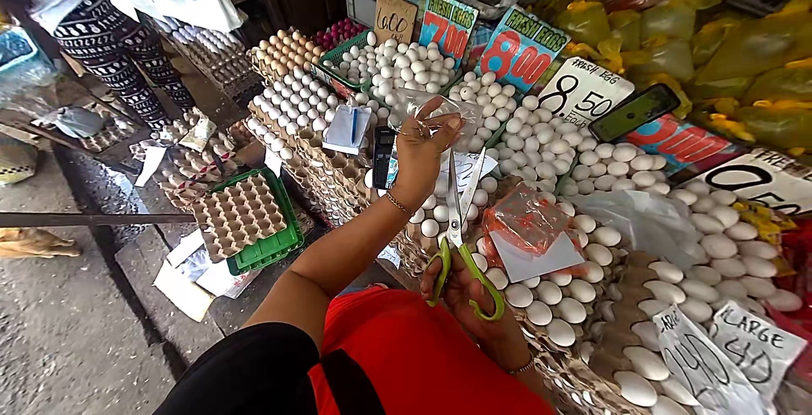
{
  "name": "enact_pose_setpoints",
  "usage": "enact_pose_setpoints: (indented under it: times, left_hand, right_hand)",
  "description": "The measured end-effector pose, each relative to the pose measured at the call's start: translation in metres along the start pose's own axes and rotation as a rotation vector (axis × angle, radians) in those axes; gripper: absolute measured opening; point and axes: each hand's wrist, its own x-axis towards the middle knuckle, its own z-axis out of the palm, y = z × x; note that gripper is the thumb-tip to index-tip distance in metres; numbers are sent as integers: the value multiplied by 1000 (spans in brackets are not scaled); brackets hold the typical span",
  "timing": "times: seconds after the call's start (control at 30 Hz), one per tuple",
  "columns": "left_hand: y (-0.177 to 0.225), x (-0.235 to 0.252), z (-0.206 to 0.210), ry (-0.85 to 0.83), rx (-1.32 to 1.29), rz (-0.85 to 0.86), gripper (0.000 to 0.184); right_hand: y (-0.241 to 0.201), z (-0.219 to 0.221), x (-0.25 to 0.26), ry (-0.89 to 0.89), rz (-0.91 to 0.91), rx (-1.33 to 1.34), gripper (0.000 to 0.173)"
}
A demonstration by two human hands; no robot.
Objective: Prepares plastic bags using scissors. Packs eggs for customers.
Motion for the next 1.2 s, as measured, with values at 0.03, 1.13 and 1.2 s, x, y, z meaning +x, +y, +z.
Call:
enact_pose_setpoints:
  times: [0.03, 1.13, 1.2]
  left_hand:
    - [-1, 0, 0, 2, 2, 2, 43]
    - [4, -15, 18, -99, -73, -173, 41]
    - [5, -18, 19, -135, -49, -181, 42]
  right_hand:
    - [-1, 0, 0, -8, -2, -2, 55]
    - [-8, -12, 5, -25, -73, 109, 54]
    - [-10, -14, 4, -11, -87, 106, 53]
